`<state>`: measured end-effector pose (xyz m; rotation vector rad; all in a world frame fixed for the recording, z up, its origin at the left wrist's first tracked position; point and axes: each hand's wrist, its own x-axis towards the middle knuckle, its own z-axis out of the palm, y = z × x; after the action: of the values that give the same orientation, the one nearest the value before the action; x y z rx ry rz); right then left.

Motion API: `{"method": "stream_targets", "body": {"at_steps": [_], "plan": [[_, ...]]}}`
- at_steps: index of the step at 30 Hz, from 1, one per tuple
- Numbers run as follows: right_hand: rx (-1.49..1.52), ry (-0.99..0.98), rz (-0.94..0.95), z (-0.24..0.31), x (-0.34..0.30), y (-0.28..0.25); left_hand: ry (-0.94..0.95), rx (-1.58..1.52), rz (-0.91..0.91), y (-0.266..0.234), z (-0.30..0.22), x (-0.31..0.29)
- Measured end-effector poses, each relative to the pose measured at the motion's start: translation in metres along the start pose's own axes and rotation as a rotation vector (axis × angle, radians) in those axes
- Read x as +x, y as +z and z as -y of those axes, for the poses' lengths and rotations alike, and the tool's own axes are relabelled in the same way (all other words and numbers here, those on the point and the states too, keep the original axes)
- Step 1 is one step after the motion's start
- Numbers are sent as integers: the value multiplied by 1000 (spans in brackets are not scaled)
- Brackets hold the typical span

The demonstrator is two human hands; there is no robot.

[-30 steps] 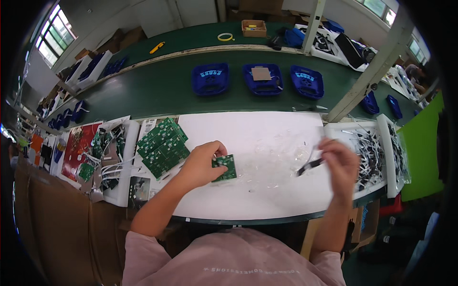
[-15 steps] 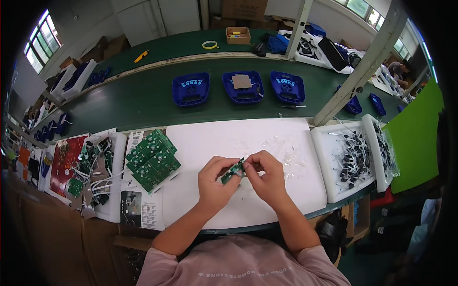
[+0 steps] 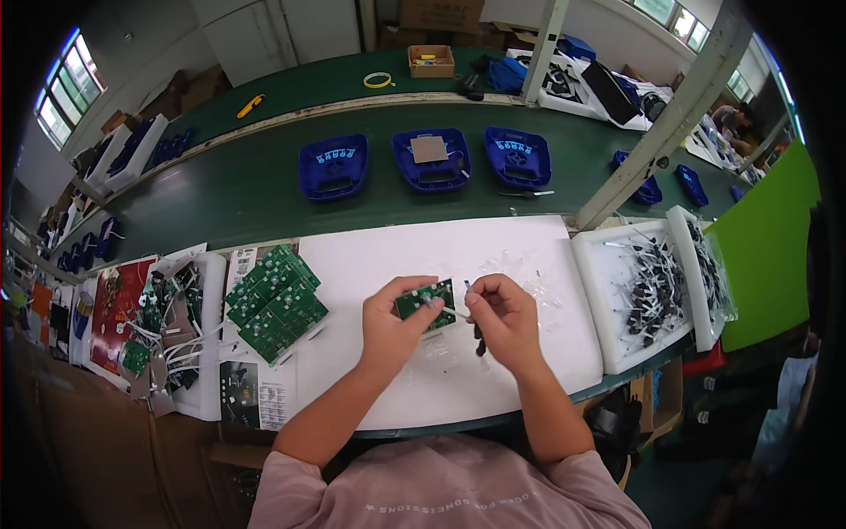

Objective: The person assembles electronic circuit boards into plastic housings by hand, connecting them with white connectors.

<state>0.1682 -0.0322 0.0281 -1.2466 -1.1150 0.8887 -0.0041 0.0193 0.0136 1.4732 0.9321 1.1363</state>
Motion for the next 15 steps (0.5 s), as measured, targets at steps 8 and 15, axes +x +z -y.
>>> {"method": "stream_targets", "body": {"at_steps": [8,15], "plan": [[-36,144,249,6,24,-7,-380,-606,16,-15,12,4],[-277,100,238,2,18,7,-290,-489,-2,-18,19,1]]}}
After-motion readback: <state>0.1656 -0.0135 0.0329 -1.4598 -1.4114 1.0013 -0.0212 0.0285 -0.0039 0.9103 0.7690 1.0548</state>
